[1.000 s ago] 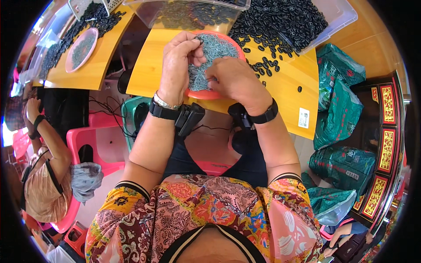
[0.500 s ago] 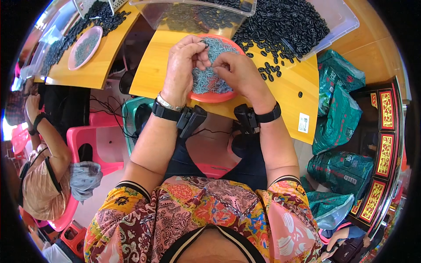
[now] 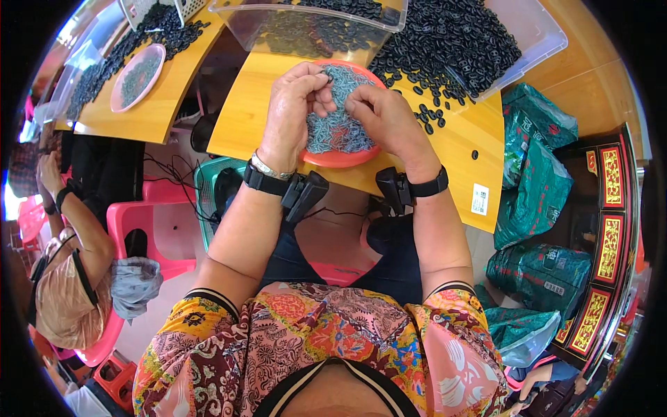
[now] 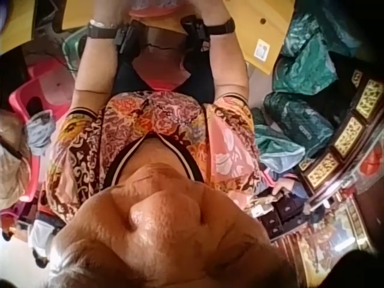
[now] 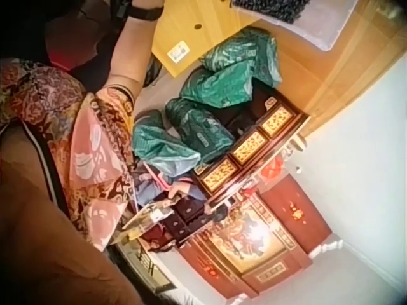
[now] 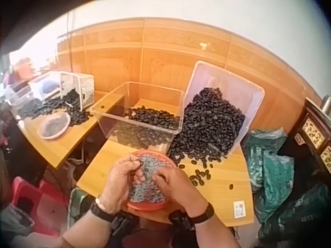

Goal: Sorting small black components from a large storage bin into a smaller red tray at a manual workstation.

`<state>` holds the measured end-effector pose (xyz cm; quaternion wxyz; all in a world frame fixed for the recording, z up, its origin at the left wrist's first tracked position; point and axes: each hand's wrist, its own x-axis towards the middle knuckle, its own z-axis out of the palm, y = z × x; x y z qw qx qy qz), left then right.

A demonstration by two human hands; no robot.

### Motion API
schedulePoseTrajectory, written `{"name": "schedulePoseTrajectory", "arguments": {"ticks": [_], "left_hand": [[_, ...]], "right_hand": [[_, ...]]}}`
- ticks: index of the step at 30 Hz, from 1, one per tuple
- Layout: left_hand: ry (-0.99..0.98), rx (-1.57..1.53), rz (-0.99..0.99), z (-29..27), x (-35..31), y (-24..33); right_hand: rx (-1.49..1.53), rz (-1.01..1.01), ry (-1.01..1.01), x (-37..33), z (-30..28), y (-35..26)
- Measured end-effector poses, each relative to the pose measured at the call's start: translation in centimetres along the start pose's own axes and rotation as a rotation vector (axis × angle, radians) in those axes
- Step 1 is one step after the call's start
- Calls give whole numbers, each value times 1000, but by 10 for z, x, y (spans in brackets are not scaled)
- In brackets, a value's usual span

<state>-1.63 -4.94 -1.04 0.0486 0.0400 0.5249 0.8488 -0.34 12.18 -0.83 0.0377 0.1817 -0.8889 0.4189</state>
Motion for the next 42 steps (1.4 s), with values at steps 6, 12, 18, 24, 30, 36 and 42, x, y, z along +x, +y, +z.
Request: {"name": "schedulePoseTrajectory", "arguments": {"ticks": [6,12,18,24,30,36,42], "left_hand": [[5,-31,19,2,0,0],[24,-12,-5,0,-1,2],[20,-20,-1,3,0,1],[5,-11,0,0,0,1],[2,-19,-5,1,0,1],[14,-1,-6,3,0,1],[-7,9,1,1,1,0]], "right_hand": [[-213,-92,219,-2,0,0],[-68,-268,-156,-16,9,-6],[-384,-282,-123,-10,21,0],[-415,-114,-82,-6,15,-10],[-169,-276,-72,-11,14,-8],[-370,-287,-127,-8,25,-3],[-440,-159,-38,-3,16,-4]]}}
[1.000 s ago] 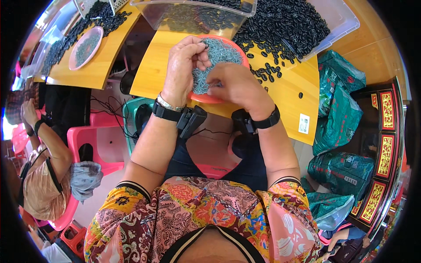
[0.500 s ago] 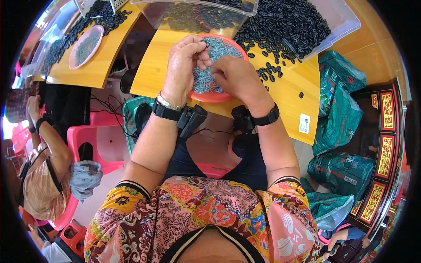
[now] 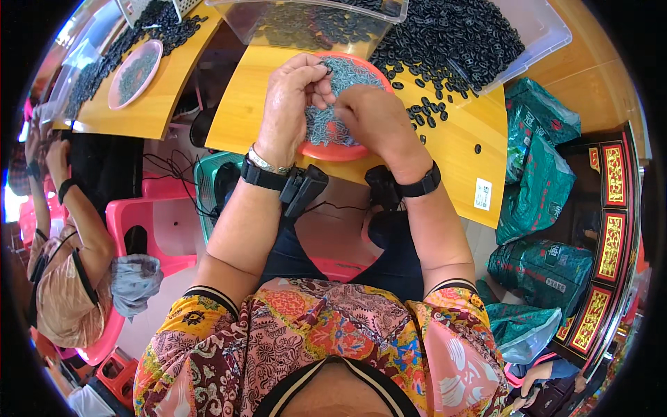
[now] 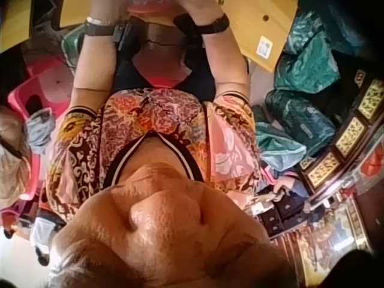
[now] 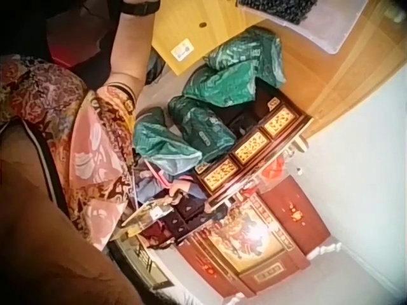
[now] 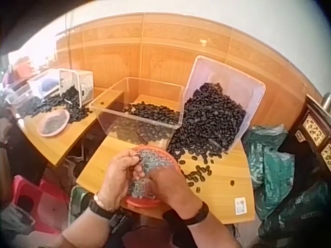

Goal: Sorting small black components from a large storage bin into a smaller red tray at a manual workstation.

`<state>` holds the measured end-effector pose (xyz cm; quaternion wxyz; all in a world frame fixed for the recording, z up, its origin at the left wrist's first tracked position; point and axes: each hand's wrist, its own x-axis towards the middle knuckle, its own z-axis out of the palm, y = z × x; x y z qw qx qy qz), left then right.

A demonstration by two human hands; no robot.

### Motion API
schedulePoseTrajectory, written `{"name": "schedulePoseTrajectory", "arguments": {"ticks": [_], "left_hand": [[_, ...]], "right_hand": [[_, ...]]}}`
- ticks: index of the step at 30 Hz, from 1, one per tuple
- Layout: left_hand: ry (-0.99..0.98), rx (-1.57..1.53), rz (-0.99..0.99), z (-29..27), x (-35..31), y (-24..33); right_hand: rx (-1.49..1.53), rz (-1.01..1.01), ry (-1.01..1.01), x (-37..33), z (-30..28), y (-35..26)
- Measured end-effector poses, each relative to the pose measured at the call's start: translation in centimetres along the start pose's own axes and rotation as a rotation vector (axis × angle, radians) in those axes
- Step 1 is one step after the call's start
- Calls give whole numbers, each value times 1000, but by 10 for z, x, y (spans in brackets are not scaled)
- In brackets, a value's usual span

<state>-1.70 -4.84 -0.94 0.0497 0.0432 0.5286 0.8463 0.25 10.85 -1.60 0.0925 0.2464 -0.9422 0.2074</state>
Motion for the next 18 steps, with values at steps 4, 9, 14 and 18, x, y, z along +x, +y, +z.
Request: {"name": "schedulePoseTrajectory", "arguments": {"ticks": [4,9,14,18], "left_hand": [[1,-9,13,1,-1,1],[-13,-13,-6,-1,0,-1],[-35,2,-44,3,-3,-2],[-68,48,-86,7,-8,-6]], "right_hand": [[225,90,86,2,-4,5],[636,221,33,2,-7,19],[1063,276,0,4,-17,23],[1110,299,26,3,-18,27]]}}
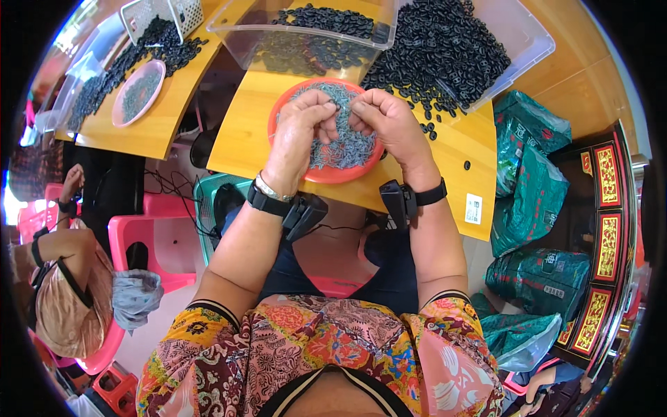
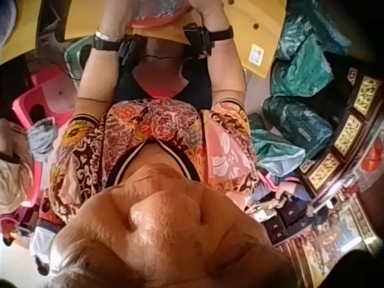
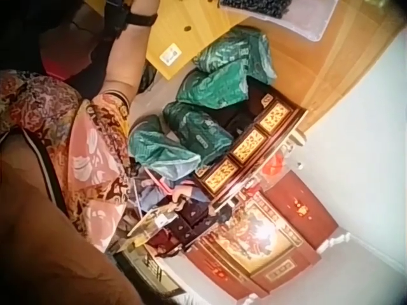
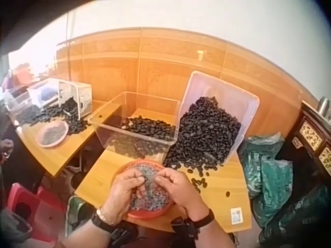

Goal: Sorting small black components from a large storage bin into a smaller red tray at a manual workstation.

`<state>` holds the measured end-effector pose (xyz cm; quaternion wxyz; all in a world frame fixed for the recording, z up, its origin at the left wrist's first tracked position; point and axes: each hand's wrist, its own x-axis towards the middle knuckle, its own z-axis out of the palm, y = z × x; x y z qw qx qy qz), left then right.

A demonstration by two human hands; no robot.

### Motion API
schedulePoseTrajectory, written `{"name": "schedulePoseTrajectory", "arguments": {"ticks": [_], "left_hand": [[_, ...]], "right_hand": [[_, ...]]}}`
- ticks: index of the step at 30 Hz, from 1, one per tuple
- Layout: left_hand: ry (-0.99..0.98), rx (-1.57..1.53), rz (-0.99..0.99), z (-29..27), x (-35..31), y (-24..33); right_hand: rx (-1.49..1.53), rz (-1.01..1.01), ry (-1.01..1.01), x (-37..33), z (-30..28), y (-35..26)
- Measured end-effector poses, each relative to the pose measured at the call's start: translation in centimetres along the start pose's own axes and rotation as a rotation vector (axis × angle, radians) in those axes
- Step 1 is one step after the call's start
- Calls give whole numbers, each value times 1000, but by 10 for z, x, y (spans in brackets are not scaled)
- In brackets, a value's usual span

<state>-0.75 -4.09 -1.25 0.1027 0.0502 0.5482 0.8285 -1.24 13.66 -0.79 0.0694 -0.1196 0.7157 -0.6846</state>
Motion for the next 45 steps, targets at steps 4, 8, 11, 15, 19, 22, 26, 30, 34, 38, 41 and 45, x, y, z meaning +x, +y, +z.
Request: {"name": "schedulePoseTrajectory", "arguments": {"ticks": [4,8,11,15,19,22,26,30,34,38,41,45], "left_hand": [[-38,58,-15,4,-5,-1],[-35,55,-6,5,-4,0],[-45,64,-11,4,-3,-3],[-39,120,-24,7,-5,-3],[-34,205,17,11,-6,-6],[-52,197,68,12,-6,-7],[-40,241,70,12,-6,-9],[-41,260,76,13,-8,-7],[-44,258,95,13,-8,-9],[-47,304,112,13,-7,-9],[-48,316,127,13,-7,-9],[-54,323,148,13,-7,-10]], "right_hand": [[2,5,13,-1,-2,-2],[8,-7,12,0,-3,-2],[2,-61,34,-1,-2,-4],[-91,-105,64,-6,2,-15],[-196,-144,96,-6,3,-16],[-248,-166,89,-5,1,-13],[-332,-150,66,-6,1,-14],[-311,-170,81,-7,1,-15],[-307,-164,101,-7,2,-15],[-375,-148,79,-8,3,-18],[-360,-154,84,-8,2,-16],[-395,-167,92,-8,1,-16]]}}
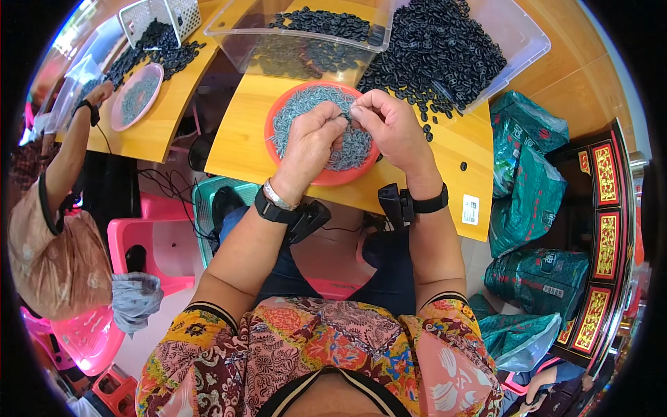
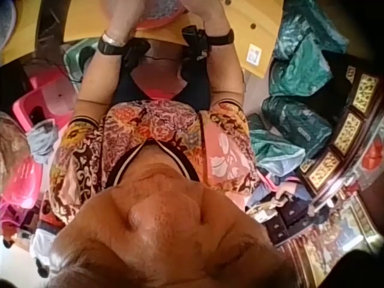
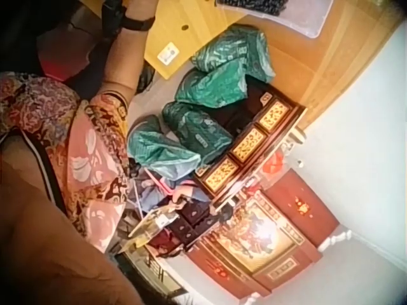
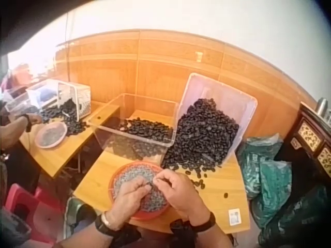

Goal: Sorting small black components from a large storage bin into a smaller red tray at a manual workstation.

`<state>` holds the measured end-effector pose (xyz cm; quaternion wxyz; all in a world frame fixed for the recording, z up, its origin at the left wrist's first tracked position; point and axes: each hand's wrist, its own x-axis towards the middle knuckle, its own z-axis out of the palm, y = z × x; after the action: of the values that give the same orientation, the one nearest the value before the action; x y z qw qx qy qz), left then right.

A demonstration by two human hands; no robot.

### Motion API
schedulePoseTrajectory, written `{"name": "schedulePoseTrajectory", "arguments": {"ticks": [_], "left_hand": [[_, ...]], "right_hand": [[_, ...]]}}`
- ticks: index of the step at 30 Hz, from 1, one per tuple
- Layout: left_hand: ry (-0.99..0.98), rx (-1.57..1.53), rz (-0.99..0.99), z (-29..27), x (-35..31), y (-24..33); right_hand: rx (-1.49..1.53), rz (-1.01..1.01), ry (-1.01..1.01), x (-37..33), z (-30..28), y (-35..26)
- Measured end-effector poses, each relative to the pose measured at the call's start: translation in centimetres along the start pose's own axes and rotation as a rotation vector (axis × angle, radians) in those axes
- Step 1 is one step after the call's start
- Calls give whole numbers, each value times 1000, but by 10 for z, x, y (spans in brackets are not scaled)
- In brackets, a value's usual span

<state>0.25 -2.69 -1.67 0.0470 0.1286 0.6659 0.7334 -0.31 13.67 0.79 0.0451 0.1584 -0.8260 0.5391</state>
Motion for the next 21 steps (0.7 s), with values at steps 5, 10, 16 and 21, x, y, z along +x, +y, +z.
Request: {"name": "schedulePoseTrajectory", "arguments": {"ticks": [5,10,16,21], "left_hand": [[3,-39,9,-1,2,-5],[-2,7,11,0,1,-2],[0,-8,8,-1,2,-5],[-3,-19,9,-1,1,-3]], "right_hand": [[23,4,43,0,-1,-3],[-1,-11,25,1,1,2],[-3,-13,31,1,4,3],[11,-35,38,1,2,6]]}}
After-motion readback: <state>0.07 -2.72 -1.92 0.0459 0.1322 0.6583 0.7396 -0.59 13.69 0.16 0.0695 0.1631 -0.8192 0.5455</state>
